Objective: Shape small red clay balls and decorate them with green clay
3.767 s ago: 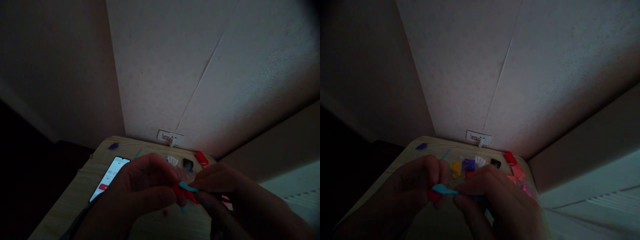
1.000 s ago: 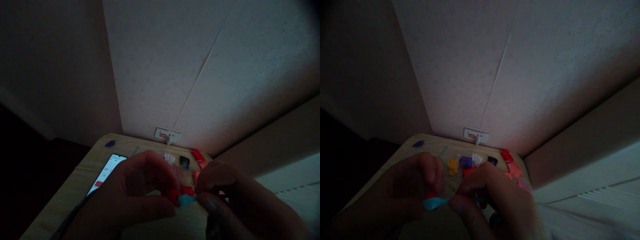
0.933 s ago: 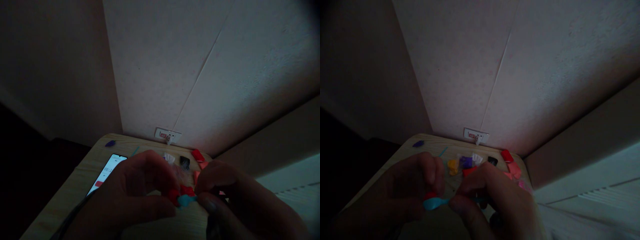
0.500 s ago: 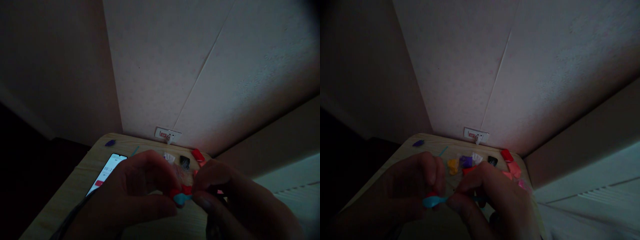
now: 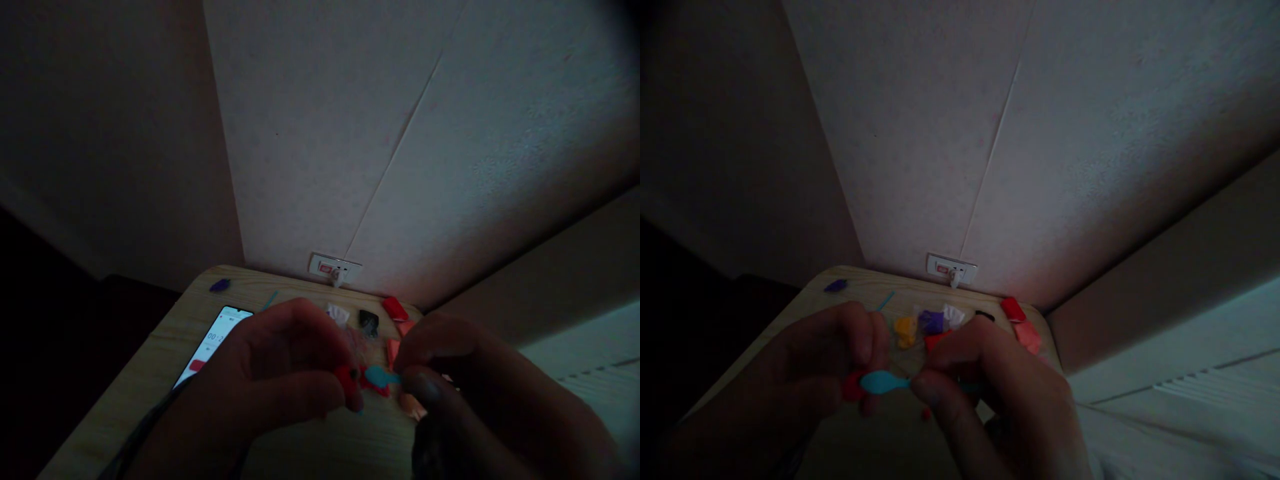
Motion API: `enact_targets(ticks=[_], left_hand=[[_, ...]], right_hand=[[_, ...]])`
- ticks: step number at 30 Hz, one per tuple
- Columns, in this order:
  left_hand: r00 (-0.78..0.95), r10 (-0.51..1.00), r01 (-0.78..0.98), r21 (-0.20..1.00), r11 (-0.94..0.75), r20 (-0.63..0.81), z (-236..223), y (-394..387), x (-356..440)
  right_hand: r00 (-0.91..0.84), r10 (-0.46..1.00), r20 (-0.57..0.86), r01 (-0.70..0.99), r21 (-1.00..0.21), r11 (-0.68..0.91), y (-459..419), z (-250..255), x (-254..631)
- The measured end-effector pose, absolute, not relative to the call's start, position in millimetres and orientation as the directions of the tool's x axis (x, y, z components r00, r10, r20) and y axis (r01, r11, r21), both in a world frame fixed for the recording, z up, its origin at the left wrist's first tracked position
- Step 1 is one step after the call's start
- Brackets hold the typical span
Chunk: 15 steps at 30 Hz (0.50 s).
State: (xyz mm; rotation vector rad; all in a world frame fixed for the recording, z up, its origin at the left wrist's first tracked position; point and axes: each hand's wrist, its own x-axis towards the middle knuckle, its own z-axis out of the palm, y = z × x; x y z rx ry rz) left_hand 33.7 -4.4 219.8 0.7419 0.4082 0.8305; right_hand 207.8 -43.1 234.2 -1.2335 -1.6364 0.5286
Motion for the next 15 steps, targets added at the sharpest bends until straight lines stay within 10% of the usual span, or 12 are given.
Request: enact_targets(ticks=[15], left_hand=[[0.599, 0.797, -0.489, 0.751, 0.443, -0.08, 224.0, -6.0, 33.9]], right_hand=[[-0.021, 0.894, 0.448, 0.542, -0.746, 0.386, -42.0, 237.7, 204.5]])
